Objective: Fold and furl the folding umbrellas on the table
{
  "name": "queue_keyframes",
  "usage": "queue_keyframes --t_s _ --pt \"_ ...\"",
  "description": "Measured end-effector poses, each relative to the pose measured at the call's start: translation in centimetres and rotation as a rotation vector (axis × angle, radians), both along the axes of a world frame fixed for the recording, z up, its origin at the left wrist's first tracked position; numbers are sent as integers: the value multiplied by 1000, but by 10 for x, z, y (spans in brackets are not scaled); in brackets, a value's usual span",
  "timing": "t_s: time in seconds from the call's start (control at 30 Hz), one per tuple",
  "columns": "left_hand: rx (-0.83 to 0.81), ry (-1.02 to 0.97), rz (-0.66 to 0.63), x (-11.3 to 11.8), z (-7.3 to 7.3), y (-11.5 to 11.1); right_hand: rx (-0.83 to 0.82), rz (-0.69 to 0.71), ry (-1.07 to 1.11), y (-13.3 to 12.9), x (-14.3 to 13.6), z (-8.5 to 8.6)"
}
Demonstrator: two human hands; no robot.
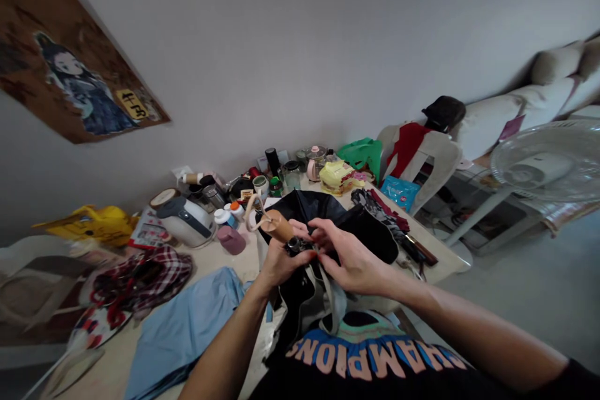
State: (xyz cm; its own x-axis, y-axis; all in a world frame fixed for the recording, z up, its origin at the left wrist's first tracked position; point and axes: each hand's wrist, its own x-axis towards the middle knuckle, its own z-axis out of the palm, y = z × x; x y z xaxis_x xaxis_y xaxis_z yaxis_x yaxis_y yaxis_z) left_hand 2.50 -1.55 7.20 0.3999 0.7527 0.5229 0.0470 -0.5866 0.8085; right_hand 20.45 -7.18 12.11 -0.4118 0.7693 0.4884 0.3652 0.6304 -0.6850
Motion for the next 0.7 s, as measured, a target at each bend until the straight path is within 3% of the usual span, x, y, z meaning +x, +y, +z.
queue_keyframes --t_s 0.07,0.13,0.2,0.27,0.37,0.43,0.7 --pt "22 18 47 -2 -3 0 124 -49 -23 -1 12 11" --pt "49 38 100 -6 -3 -1 234 -249 -16 0 34 19" --pt "64 66 150 -14 -2 -3 237 -508 -12 4 61 20" --pt "75 99 178 -22 1 -5 108 -611 -58 7 86 13" --pt "120 138 180 -32 6 -7 -78 -531 -86 7 106 -4" --pt "143 155 172 -33 8 -8 -105 -470 -79 5 105 -12" --pt "289 126 71 -13 21 -13 -17 -431 25 17 59 -10"
